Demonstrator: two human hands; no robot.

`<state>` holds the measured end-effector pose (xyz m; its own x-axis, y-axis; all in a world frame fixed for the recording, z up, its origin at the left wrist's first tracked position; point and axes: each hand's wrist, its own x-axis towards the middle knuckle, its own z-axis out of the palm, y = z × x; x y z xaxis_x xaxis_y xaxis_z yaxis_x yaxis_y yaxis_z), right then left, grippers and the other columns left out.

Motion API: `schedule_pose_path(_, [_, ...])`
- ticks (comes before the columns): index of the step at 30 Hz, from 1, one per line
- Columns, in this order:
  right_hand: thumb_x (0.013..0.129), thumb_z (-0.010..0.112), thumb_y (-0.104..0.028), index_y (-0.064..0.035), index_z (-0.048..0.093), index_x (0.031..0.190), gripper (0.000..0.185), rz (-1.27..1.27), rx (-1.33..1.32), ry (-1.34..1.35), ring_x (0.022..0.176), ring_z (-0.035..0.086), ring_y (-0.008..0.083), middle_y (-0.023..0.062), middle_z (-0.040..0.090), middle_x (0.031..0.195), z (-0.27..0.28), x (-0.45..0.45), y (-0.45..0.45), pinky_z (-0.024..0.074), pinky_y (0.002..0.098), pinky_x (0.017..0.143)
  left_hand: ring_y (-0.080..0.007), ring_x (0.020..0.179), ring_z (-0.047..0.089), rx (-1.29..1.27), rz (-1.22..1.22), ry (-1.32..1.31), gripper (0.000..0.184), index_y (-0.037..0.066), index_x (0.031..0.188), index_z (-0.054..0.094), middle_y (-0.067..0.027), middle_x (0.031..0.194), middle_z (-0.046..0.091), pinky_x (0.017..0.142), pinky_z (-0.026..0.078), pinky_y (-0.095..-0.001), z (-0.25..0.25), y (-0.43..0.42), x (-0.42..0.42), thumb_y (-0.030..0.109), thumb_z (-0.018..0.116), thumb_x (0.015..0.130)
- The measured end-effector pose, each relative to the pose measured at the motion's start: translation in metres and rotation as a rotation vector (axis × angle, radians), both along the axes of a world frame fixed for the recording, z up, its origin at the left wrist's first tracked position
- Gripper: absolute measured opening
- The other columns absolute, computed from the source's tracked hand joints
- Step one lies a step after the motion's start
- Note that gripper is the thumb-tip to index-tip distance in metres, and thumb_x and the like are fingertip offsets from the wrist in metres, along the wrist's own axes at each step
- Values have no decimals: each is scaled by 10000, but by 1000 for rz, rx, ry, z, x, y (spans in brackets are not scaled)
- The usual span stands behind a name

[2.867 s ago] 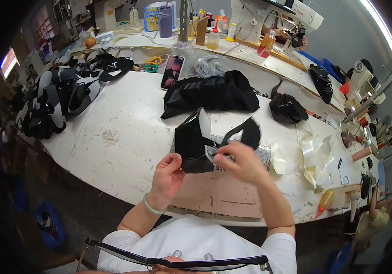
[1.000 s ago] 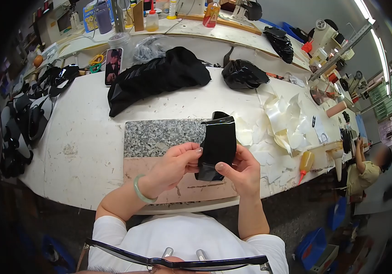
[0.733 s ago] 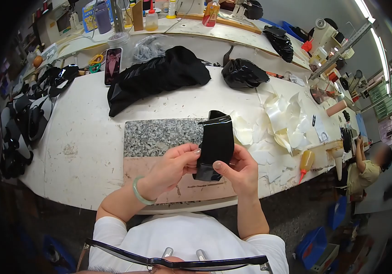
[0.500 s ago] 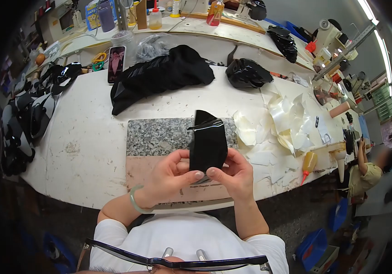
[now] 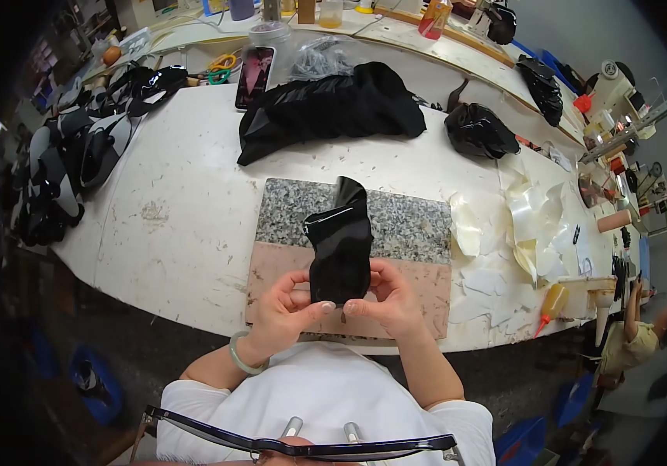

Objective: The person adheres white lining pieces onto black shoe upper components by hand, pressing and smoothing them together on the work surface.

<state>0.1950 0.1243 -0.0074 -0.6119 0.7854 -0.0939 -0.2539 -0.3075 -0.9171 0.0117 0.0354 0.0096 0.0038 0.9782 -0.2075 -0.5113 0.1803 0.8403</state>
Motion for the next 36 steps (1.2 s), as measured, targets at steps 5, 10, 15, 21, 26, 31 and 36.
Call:
schedule_pose_path(5, [696, 791, 16, -18, 483, 1238, 625, -1, 5, -35, 998, 550, 156, 58, 603, 1059, 5, -4, -3, 494, 324, 825, -90, 872, 630, -36, 18, -57, 462, -47, 1266, 393, -120, 984, 689, 725, 501, -193, -3, 0, 0, 14, 634, 876])
schedule_pose_path(10, [717, 796, -27, -18, 484, 1227, 598, 30, 234, -217, 981, 566, 161, 61, 605, 1061, 10, -3, 2, 474, 339, 854, -101, 876, 637, -35, 55, -62, 449, -58, 1256, 410, -124, 978, 689, 740, 508, -201, -8, 1, -2, -4, 632, 870])
schedule_pose_path(15, [708, 790, 18, -22, 501, 1168, 545, -24, 288, -212, 995, 590, 152, 69, 621, 1046, 10, -6, -8, 470, 308, 869, -113, 895, 635, -142, 8, -235, 482, -63, 1274, 413, -113, 997, 685, 794, 503, -228, -17, 5, -8, 13, 649, 860])
schedule_pose_path(21, [722, 779, 19, 7, 516, 1161, 512, -18, 255, -61, 979, 589, 162, 84, 627, 1032, 11, -8, -9, 468, 307, 878, -97, 965, 588, -92, -276, -218, 403, -39, 1217, 536, -58, 1066, 644, 832, 487, -255, -10, 12, -25, 85, 679, 861])
schedule_pose_path(26, [717, 778, 31, 11, 536, 1135, 484, -40, 236, -50, 946, 591, 143, 84, 635, 1012, 16, -9, -5, 476, 303, 851, -72, 910, 562, -81, -314, -66, 280, -6, 1104, 634, -18, 1039, 621, 788, 468, -232, -9, 17, -26, 108, 697, 856])
schedule_pose_path(31, [762, 752, 11, 4, 537, 1087, 390, 29, 123, -97, 925, 588, 132, 70, 630, 993, 13, 2, 1, 479, 294, 818, -55, 799, 530, 23, -132, -73, 176, -11, 984, 669, 12, 961, 569, 701, 432, -218, -18, 17, -10, 105, 700, 855])
schedule_pose_path(36, [814, 711, -7, 2, 521, 1054, 306, 24, 79, -151, 928, 576, 122, 55, 616, 981, 10, 10, -7, 470, 273, 824, -52, 749, 485, 85, -89, 42, 152, -22, 917, 668, 14, 905, 521, 645, 390, -207, -25, 11, 1, 108, 707, 849])
